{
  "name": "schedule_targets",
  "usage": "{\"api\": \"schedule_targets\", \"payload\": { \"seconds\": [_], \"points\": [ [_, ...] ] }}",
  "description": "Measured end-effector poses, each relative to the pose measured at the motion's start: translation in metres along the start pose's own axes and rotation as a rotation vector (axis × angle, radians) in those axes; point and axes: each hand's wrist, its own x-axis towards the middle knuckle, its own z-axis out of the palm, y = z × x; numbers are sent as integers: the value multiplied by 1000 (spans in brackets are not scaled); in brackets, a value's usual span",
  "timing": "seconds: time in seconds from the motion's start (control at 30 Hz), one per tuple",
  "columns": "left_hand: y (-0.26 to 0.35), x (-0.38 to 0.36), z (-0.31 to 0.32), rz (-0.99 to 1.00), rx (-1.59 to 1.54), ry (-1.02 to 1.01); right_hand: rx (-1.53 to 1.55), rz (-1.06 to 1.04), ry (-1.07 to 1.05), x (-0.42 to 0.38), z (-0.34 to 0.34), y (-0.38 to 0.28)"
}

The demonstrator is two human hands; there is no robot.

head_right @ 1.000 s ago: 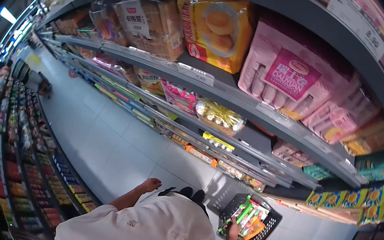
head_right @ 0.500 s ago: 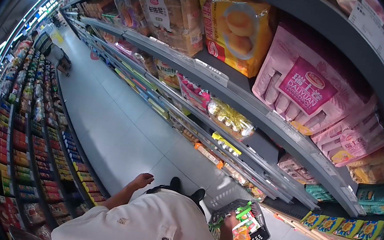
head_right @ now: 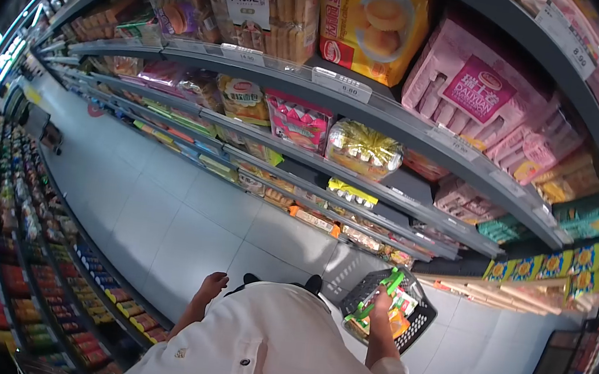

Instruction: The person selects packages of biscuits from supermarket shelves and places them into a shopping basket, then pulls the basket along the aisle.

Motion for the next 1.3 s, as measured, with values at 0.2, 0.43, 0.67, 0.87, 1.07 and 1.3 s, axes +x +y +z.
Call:
{"api": "schedule_targets", "payload": {
  "seconds": [0.2,0.43,0.67,0.87,1.07,1.3],
  "points": [
    [-82,-3,-70,-145,-191,45,-265,-94,67,-12,22,39],
    [-159,-55,-157,-189,-166,73,-642,-212,120,-55,79,91],
    [-220,-80,-226,-252,-270,127,-625,-196,97,-163,172,114],
    [-251,-67,-244,-340,-543,214,-673,-250,-39,-185,234,149],
    [-240,-80,-239,-217,-599,296,-723,-198,51,-190,306,172],
    [-281,-68,-280,-322,-466,380,-772,-143,216,-177,375,179]
  ]
}}
